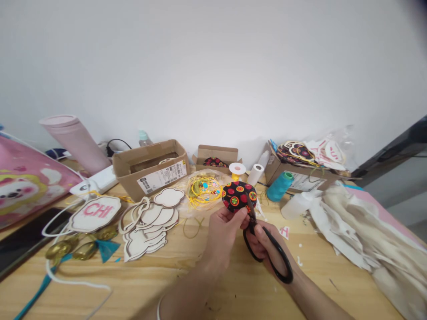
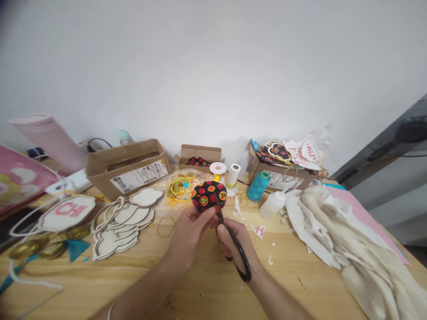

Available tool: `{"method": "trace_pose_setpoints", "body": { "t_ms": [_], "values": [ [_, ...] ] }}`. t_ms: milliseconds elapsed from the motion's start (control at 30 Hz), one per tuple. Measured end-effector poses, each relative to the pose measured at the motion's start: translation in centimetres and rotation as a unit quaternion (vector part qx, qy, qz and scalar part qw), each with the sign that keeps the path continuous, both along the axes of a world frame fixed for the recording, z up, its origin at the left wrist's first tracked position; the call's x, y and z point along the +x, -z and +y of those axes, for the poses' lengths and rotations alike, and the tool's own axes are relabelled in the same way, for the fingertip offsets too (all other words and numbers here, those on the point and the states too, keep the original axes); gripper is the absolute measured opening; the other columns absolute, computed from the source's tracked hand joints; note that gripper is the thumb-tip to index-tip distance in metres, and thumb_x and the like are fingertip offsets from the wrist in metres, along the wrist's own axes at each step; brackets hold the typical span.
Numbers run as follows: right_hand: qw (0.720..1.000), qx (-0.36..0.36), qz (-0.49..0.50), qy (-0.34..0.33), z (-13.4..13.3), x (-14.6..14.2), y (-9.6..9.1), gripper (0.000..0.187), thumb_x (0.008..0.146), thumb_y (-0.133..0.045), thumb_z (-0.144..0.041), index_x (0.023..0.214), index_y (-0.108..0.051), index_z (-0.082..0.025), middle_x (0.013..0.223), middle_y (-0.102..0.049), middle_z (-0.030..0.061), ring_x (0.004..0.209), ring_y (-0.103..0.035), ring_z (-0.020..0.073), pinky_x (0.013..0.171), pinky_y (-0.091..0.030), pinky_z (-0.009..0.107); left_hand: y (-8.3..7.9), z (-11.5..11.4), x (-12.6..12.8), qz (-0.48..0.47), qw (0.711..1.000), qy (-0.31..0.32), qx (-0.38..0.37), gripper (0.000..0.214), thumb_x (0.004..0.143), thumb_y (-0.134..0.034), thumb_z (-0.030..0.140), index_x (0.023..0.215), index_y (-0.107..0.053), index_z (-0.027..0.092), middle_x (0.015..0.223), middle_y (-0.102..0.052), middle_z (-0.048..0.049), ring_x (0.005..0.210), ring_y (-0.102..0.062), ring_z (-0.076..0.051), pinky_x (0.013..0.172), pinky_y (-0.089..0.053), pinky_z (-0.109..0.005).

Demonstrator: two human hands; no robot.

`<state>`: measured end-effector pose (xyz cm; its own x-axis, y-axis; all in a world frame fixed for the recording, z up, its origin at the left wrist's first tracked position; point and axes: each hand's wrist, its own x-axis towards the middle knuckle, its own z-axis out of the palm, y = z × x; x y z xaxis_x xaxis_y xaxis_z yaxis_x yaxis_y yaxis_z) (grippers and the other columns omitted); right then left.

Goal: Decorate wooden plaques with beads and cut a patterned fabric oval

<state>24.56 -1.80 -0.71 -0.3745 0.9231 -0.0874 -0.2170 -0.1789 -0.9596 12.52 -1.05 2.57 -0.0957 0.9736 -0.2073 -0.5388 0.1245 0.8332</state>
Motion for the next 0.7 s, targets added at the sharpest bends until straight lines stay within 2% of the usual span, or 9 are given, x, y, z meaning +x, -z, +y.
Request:
{"method": "trace_pose_setpoints", "body": {
  "t_ms": [133, 267, 433, 533, 600, 700],
  "values": [
    [0.999, 0.008, -0.041, 0.005, 0.2, 0.5, -0.1, 0.051, 0.072, -0.063, -0.063, 0.083, -0.054, -0.015, 0.055, -0.024, -0.0097, 0.044, -0.016, 0.0029, 0.038, -0.010, 0.018, -0.4, 0.0, -0.3, 0.026, 1.000, 0.010, 0.011, 0.018, 0.064, -0.073, 0.027, 0.058, -0.065, 0.012, 0.053, -0.057, 0.0011, 0.052, -0.047, -0.008, 0.055, -0.039, -0.020],
    [0.997, 0.015, -0.078, 0.012, 0.2, 0.7, -0.4, 0.056, 0.070, -0.062, -0.067, 0.086, -0.057, -0.013, 0.054, -0.024, -0.0099, 0.042, -0.017, 0.0032, 0.037, -0.011, 0.018, -0.7, 0.1, -0.6, 0.043, 0.999, 0.018, 0.020, 0.013, 0.063, -0.072, 0.025, 0.062, -0.067, 0.012, 0.054, -0.059, 0.0013, 0.053, -0.049, -0.008, 0.057, -0.042, -0.021],
    [0.996, 0.025, -0.088, 0.019, 0.4, 0.7, -0.6, 0.059, 0.067, -0.063, -0.068, 0.085, -0.060, -0.012, 0.052, -0.026, -0.0097, 0.041, -0.018, 0.0029, 0.037, -0.011, 0.018, -0.6, 0.3, -0.9, 0.063, 0.997, 0.023, 0.021, 0.013, 0.063, -0.072, 0.025, 0.067, -0.069, 0.013, 0.060, -0.063, 0.0001, 0.057, -0.052, -0.010, 0.059, -0.042, -0.022],
    [0.996, 0.020, -0.080, 0.019, 0.4, 0.6, -0.7, 0.057, 0.067, -0.064, -0.067, 0.083, -0.059, -0.013, 0.052, -0.027, -0.0096, 0.041, -0.018, 0.0026, 0.036, -0.012, 0.018, -0.5, 0.4, -1.1, 0.080, 0.996, 0.016, 0.026, 0.010, 0.063, -0.072, 0.023, 0.065, -0.069, 0.013, 0.057, -0.061, 0.0020, 0.056, -0.050, -0.009, 0.058, -0.041, -0.021],
    [0.998, 0.013, -0.067, 0.016, 0.3, 0.5, -0.6, 0.056, 0.066, -0.065, -0.067, 0.083, -0.058, -0.013, 0.052, -0.026, -0.0101, 0.041, -0.018, 0.0025, 0.036, -0.011, 0.018, -0.4, 0.4, -1.1, 0.083, 0.996, 0.021, 0.038, 0.010, 0.065, -0.071, 0.023, 0.068, -0.071, 0.014, 0.060, -0.064, 0.0015, 0.060, -0.053, -0.010, 0.062, -0.042, -0.021],
    [0.999, -0.001, -0.039, 0.013, 0.1, 0.2, -0.5, 0.054, 0.067, -0.066, -0.065, 0.083, -0.056, -0.014, 0.052, -0.024, -0.0107, 0.042, -0.017, 0.0024, 0.037, -0.011, 0.017, -0.3, 0.5, -1.1, 0.074, 0.994, 0.038, 0.069, 0.014, 0.071, -0.068, 0.025, 0.080, -0.073, 0.015, 0.076, -0.071, -0.0018, 0.076, -0.060, -0.013, 0.076, -0.045, -0.023]
  ]
}}
